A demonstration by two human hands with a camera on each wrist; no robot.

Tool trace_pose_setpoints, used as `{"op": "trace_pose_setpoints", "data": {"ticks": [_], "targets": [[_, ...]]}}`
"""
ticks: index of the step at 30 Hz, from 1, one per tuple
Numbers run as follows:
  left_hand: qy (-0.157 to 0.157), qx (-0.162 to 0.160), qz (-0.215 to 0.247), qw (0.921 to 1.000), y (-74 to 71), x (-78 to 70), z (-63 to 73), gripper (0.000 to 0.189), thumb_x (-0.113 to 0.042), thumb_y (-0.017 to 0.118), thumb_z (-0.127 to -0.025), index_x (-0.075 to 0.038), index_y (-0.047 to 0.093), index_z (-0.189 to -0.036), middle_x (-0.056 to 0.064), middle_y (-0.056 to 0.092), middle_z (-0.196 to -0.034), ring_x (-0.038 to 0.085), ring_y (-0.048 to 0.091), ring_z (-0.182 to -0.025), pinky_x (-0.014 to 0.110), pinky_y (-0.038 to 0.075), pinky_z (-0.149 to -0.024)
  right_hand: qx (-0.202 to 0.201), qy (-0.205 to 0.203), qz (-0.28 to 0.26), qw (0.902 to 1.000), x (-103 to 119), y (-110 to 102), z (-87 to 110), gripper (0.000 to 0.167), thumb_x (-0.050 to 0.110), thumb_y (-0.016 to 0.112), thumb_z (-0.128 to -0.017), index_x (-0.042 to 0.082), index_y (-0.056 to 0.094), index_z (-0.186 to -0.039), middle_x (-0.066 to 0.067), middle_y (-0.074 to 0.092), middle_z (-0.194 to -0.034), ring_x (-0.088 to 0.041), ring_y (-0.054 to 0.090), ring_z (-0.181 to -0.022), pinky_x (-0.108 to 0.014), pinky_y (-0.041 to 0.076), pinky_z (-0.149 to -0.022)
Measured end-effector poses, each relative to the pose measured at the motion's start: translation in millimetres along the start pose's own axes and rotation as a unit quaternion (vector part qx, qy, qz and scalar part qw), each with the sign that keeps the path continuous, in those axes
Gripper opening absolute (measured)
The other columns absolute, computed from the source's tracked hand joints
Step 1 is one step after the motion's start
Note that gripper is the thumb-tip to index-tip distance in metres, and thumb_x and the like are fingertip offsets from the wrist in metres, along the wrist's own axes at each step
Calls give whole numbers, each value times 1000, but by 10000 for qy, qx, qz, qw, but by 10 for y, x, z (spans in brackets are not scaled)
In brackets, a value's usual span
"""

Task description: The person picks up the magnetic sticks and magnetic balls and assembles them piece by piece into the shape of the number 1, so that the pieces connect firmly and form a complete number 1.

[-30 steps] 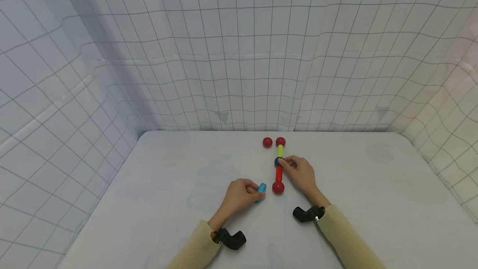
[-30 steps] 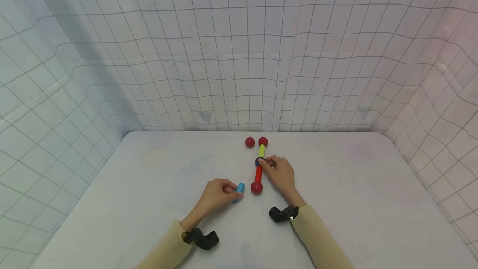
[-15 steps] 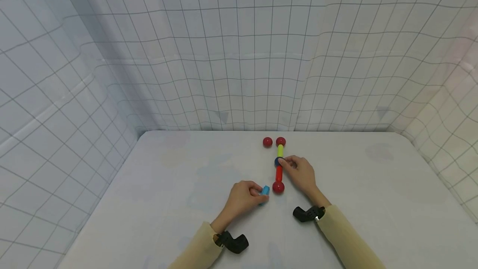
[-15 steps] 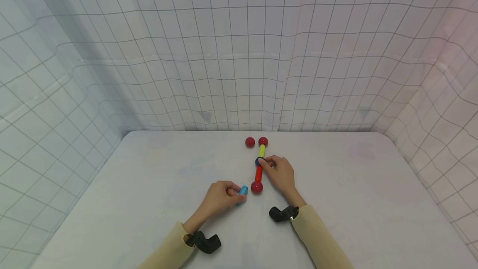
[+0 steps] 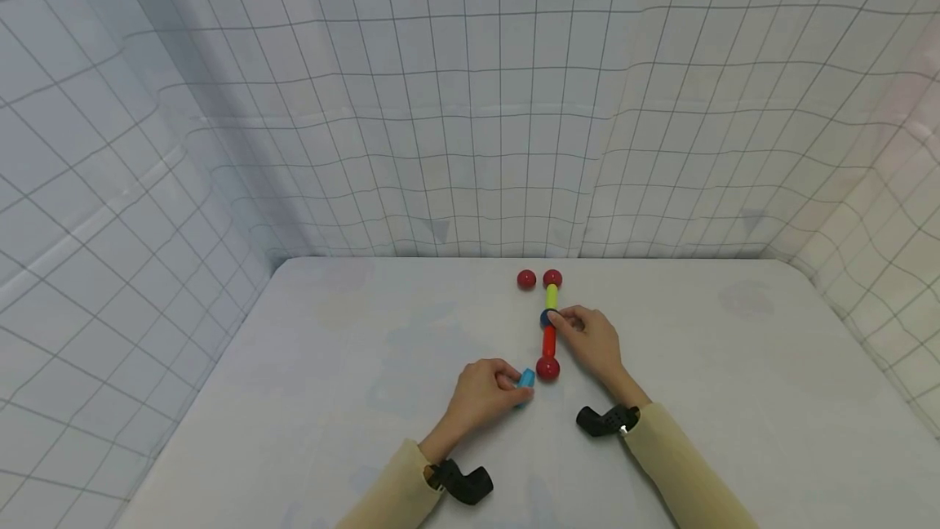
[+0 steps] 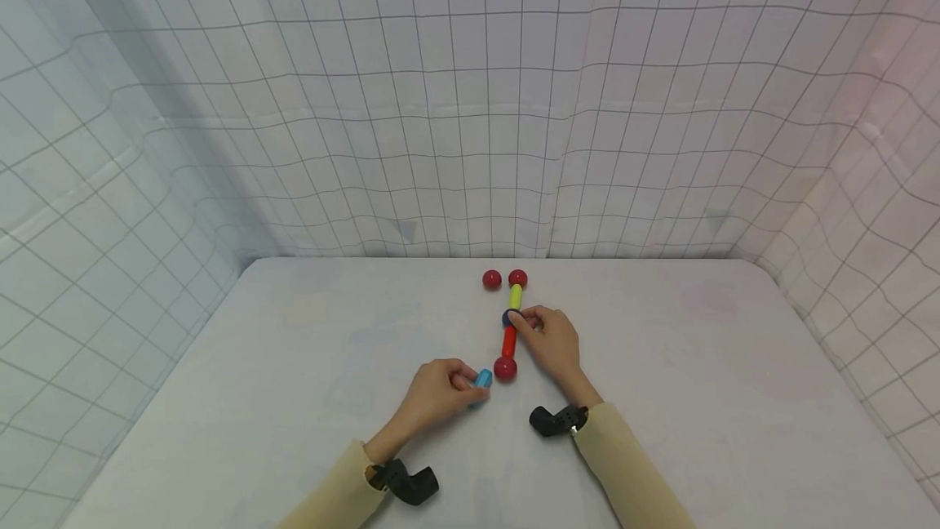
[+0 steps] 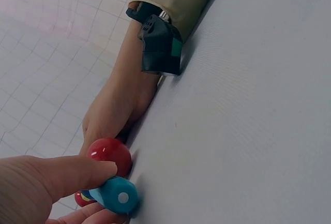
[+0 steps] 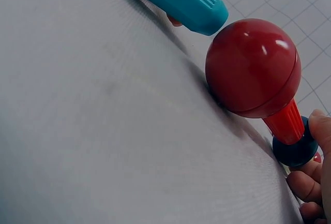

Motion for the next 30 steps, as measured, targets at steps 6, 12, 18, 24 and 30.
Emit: {"op": "trace_pose_setpoints", "data": {"ticks": [6, 12, 18, 24, 30], "targets": [[-92, -27, -59, 9999, 30, -14, 14, 22, -28, 76, -76, -10, 70, -86, -13, 57, -60, 3, 51, -56, 25, 40, -53, 3, 7, -4, 10000, -4, -5, 6, 40, 46, 62, -90, 8, 71, -100, -1, 59, -77, -18, 48, -75, -32, 37, -65], [-168, 0, -139, 9998, 58, -41, 32, 22, -30, 76, -75, -12, 70, -86, -14, 57, -60, 3, 51, -55, 25, 39, -52, -13, -10, 10, 10000, 2, -7, 9, 41, 46, 62, -89, 8, 71, -100, 0, 58, -77, -18, 48, -75, -32, 36, -64], [-161, -31, -181, 9997, 83, -45, 40, 21, -30, 76, -75, -13, 70, -85, -15, 58, -60, 3, 51, -55, 25, 40, -52, -35, -56, -10, 10000, 23, -16, 13, 41, 46, 62, -89, 7, 71, -99, -1, 58, -76, -18, 48, -74, -32, 36, -64], [-162, -123, -202, 9996, 91, -54, 47, 19, -28, 77, -74, -13, 69, -83, -14, 57, -60, 3, 51, -56, 25, 40, -51, -62, -74, -60, 9999, 23, -22, 15, 40, 46, 63, -89, 8, 71, -99, -1, 58, -76, -18, 48, -74, -32, 36, -64], [-149, -158, -159, 9996, 96, -67, 57, 20, -28, 77, -75, -13, 69, -83, -14, 58, -60, 3, 51, -56, 25, 40, -51, -27, -56, -61, 10000, 13, -12, 12, 42, 47, 62, -89, 8, 71, -99, -1, 57, -75, -18, 48, -74, -32, 36, -63]]}}
Point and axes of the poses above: each hand's wrist, its own z-axis away from the middle knuckle, its own y-axis out of the palm, x = y × z, the point moved 7 cm from there along -z, towards the middle knuckle
